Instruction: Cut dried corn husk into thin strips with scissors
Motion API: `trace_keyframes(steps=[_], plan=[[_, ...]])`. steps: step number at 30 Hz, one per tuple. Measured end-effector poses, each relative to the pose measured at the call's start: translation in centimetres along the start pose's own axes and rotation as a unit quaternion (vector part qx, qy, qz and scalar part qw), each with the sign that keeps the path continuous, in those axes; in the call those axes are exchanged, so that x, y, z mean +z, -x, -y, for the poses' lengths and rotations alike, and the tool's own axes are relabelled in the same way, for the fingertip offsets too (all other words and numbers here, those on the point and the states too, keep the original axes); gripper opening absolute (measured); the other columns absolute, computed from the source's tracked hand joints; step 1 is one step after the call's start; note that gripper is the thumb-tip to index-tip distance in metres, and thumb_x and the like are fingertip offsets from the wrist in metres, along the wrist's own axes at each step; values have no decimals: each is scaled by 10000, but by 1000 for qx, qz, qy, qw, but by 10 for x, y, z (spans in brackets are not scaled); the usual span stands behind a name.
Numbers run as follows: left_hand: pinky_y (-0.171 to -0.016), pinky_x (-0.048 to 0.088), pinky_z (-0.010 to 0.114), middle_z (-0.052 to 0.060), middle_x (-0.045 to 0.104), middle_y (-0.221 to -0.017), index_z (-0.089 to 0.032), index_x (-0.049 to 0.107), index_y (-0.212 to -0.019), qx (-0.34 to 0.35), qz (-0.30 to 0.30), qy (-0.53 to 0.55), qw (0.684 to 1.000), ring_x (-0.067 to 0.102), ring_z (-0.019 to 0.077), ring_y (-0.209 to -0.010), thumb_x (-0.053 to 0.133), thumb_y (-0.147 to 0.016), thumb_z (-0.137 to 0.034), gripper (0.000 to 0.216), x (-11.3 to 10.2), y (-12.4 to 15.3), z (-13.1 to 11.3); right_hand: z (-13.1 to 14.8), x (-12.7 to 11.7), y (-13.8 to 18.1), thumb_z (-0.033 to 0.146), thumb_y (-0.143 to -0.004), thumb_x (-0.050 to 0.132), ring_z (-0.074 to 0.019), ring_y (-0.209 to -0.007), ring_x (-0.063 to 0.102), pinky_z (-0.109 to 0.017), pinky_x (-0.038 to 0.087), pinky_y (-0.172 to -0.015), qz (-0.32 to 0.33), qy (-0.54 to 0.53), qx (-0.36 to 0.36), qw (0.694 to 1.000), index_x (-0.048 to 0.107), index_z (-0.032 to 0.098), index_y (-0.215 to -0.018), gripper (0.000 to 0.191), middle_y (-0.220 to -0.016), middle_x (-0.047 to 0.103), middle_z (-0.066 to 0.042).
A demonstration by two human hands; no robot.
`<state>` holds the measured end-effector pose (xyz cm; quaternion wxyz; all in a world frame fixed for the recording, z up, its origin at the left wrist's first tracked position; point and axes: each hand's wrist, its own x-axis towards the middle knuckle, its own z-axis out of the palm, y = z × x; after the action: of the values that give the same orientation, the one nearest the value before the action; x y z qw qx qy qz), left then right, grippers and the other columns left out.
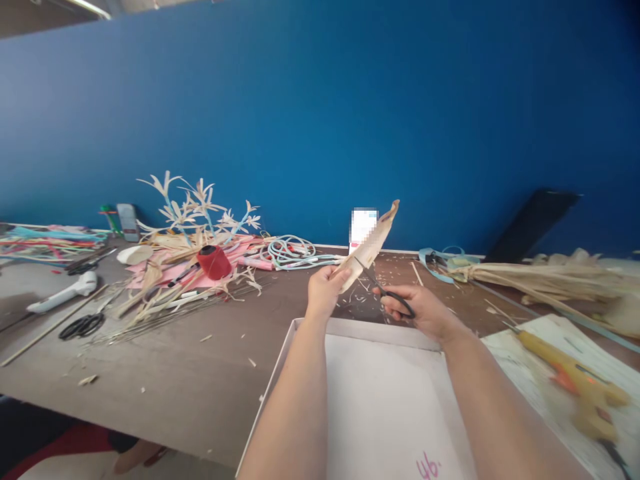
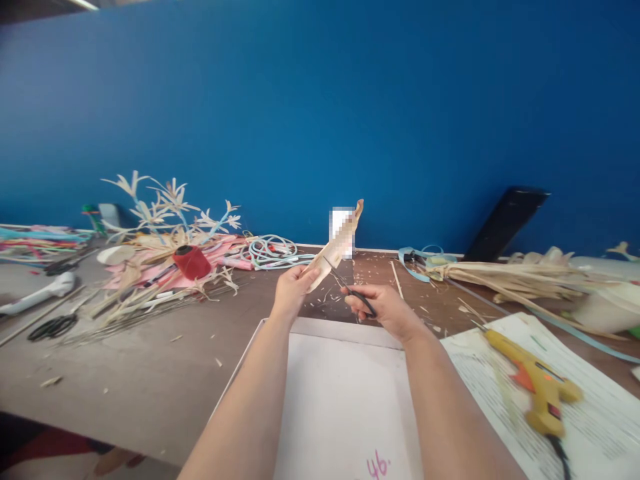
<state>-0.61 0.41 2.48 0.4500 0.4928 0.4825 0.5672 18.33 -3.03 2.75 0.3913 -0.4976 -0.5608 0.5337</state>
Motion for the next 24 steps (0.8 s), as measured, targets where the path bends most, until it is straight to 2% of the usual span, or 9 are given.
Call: trace_keyframes(steps=[6,10,17,24], plan=[[-473,279,188,-35,496,-524,-124,622,-699,-6,12,3,1000,394,70,-489,658,-603,-420,314,-1,0,-2,1,0,1,408,-589,703,-95,-524,456,-241,366,-502,2,-28,0,1000,658,104,-998,511,-591,548,-9],[-474,288,186,-28,508,-547,-123,627,-720,-4,17,7,1000,402,70,-498,666,-599,-429,331,-1,0,-1,2,-1,2,375,-603,701,-82,-519,441,-231,356,-498,4,-35,-2,999,652,112,-1007,484,-606,547,-4],[-394,218,171,-28,472,-559,-127,614,-759,-58,91,84,991,324,39,-439,690,-591,-416,343,-5,-1,8,4,-3,3,387,-643,690,-79,-511,439,-230,344,-492,-32,-16,-11,999,650,118,-1014,460,-617,548,-8],[-376,257,167,-21,465,-538,-126,594,-735,-99,138,84,982,363,46,-432,700,-579,-315,266,-8,-2,11,4,-1,3,376,-623,707,-73,-515,436,-228,354,-501,-40,-23,0,999,662,128,-996,451,-621,550,-3]])
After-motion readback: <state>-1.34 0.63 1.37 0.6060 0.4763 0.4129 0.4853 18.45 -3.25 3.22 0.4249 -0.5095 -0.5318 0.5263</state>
